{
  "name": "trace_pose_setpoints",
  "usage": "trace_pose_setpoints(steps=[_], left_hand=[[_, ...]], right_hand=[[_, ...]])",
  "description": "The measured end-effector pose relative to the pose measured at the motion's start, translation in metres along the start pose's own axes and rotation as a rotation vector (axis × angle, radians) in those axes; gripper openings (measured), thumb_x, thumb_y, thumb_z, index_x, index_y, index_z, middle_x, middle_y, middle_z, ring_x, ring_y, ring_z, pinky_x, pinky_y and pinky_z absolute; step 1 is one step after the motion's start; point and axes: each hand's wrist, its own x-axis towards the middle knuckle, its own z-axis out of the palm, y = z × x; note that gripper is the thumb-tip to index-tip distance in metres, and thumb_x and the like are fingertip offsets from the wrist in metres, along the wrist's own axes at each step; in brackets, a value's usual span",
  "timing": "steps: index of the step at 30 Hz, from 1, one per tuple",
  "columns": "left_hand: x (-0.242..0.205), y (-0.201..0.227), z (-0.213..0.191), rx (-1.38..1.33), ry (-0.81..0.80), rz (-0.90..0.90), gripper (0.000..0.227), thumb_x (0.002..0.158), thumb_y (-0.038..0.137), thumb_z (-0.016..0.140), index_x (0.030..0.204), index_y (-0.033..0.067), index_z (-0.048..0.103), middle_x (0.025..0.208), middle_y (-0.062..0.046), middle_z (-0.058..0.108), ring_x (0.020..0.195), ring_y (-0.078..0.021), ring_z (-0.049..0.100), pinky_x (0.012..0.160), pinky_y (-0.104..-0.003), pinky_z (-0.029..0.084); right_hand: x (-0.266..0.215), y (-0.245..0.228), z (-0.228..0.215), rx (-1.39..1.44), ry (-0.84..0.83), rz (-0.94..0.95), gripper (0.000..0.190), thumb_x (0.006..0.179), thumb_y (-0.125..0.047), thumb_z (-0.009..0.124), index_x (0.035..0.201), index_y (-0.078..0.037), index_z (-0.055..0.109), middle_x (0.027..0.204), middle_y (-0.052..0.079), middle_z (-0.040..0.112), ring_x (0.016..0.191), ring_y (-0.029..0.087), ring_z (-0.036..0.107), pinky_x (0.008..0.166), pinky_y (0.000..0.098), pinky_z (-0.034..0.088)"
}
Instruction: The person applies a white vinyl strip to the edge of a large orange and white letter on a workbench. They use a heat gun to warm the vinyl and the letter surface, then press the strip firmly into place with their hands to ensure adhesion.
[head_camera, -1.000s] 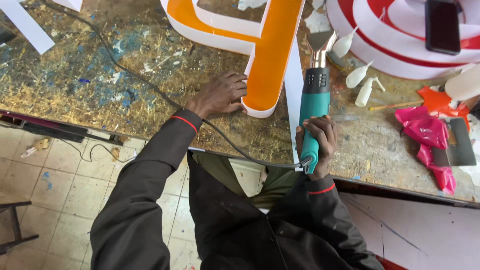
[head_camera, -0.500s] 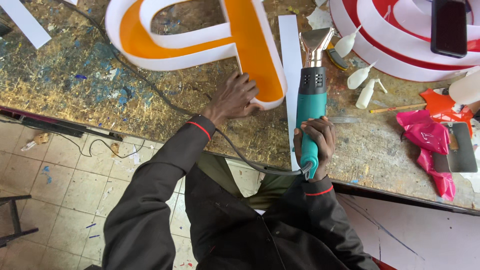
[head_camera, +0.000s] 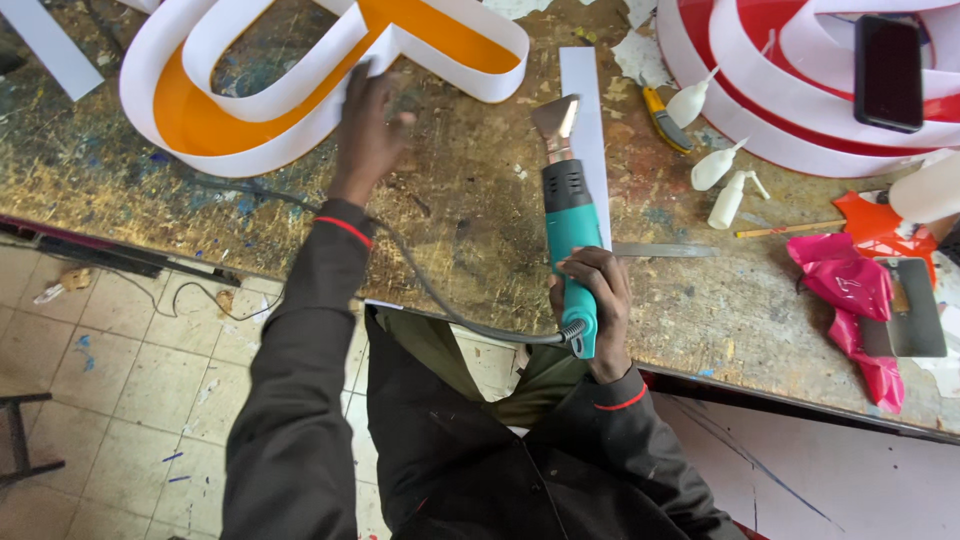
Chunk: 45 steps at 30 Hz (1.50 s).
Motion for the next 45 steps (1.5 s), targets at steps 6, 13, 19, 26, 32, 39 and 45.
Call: trace_pose_setpoints(steps=[6, 13, 19, 26, 32, 39, 45], left_hand=[[-0.079, -0.063, -0.084, 0.490, 0.038, -0.258, 0.057, 0.103, 0.014, 0.090, 0.150, -0.0014, 0.063, 0.166, -0.030, 0.054, 0.158, -0.0521, 0.038, 0.123, -0.071, 0.038], [-0.093, -0.044, -0.077, 0.498, 0.051, -0.165, 0.058, 0.106, 0.018, 0.086, 0.153, -0.0029, 0.059, 0.154, -0.026, 0.064, 0.149, -0.0476, 0.050, 0.127, -0.067, 0.033], [-0.093, -0.032, -0.067, 0.488, 0.151, -0.128, 0.054, 0.104, 0.011, 0.084, 0.151, 0.0002, 0.060, 0.151, -0.021, 0.064, 0.143, -0.0428, 0.053, 0.126, -0.063, 0.033], [-0.099, -0.025, -0.063, 0.484, 0.193, -0.082, 0.047, 0.111, 0.012, 0.078, 0.152, -0.0003, 0.059, 0.141, -0.023, 0.064, 0.133, -0.0443, 0.055, 0.122, -0.065, 0.035], [-0.100, -0.020, -0.061, 0.485, 0.240, -0.035, 0.041, 0.115, 0.010, 0.069, 0.154, 0.0036, 0.059, 0.141, -0.020, 0.069, 0.131, -0.0420, 0.060, 0.112, -0.062, 0.042], [-0.109, -0.030, -0.054, 0.362, 0.275, 0.011, 0.040, 0.113, -0.008, 0.063, 0.151, 0.0054, 0.066, 0.137, -0.018, 0.076, 0.119, -0.0386, 0.067, 0.093, -0.054, 0.044], [-0.091, 0.001, -0.060, 0.421, 0.287, 0.180, 0.019, 0.114, 0.001, 0.064, 0.128, 0.0013, 0.077, 0.139, -0.016, 0.074, 0.134, -0.0395, 0.061, 0.108, -0.059, 0.048]], right_hand=[[-0.003, -0.006, 0.036, 0.084, -0.149, -0.044, 0.014, 0.111, -0.013, 0.079, 0.124, -0.012, 0.073, 0.128, 0.008, 0.069, 0.124, 0.035, 0.063, 0.104, 0.0554, 0.057], [0.002, -0.008, 0.055, 0.048, -0.119, 0.049, 0.014, 0.105, -0.012, 0.086, 0.113, -0.017, 0.076, 0.113, 0.005, 0.067, 0.119, 0.031, 0.063, 0.095, 0.0475, 0.050], [0.014, -0.015, 0.048, 0.136, -0.181, 0.074, 0.015, 0.112, -0.019, 0.076, 0.123, -0.015, 0.067, 0.127, 0.010, 0.068, 0.123, 0.035, 0.068, 0.103, 0.0546, 0.052], [0.013, -0.020, 0.049, 0.031, -0.180, 0.131, 0.024, 0.110, -0.023, 0.080, 0.130, -0.015, 0.068, 0.135, 0.012, 0.068, 0.126, 0.038, 0.063, 0.105, 0.0584, 0.056], [0.018, -0.022, 0.056, -0.002, -0.128, 0.156, 0.024, 0.112, -0.028, 0.077, 0.130, -0.014, 0.068, 0.133, 0.013, 0.067, 0.124, 0.038, 0.059, 0.105, 0.0572, 0.053], [0.038, -0.010, 0.046, -0.282, -0.473, 0.036, 0.043, 0.100, -0.028, 0.079, 0.141, -0.016, 0.072, 0.132, 0.010, 0.069, 0.125, 0.042, 0.058, 0.085, 0.0532, 0.045], [0.029, -0.017, 0.046, -0.204, -0.343, 0.088, 0.042, 0.106, -0.048, 0.079, 0.137, -0.020, 0.074, 0.136, 0.004, 0.070, 0.137, 0.038, 0.055, 0.094, 0.0513, 0.038]])
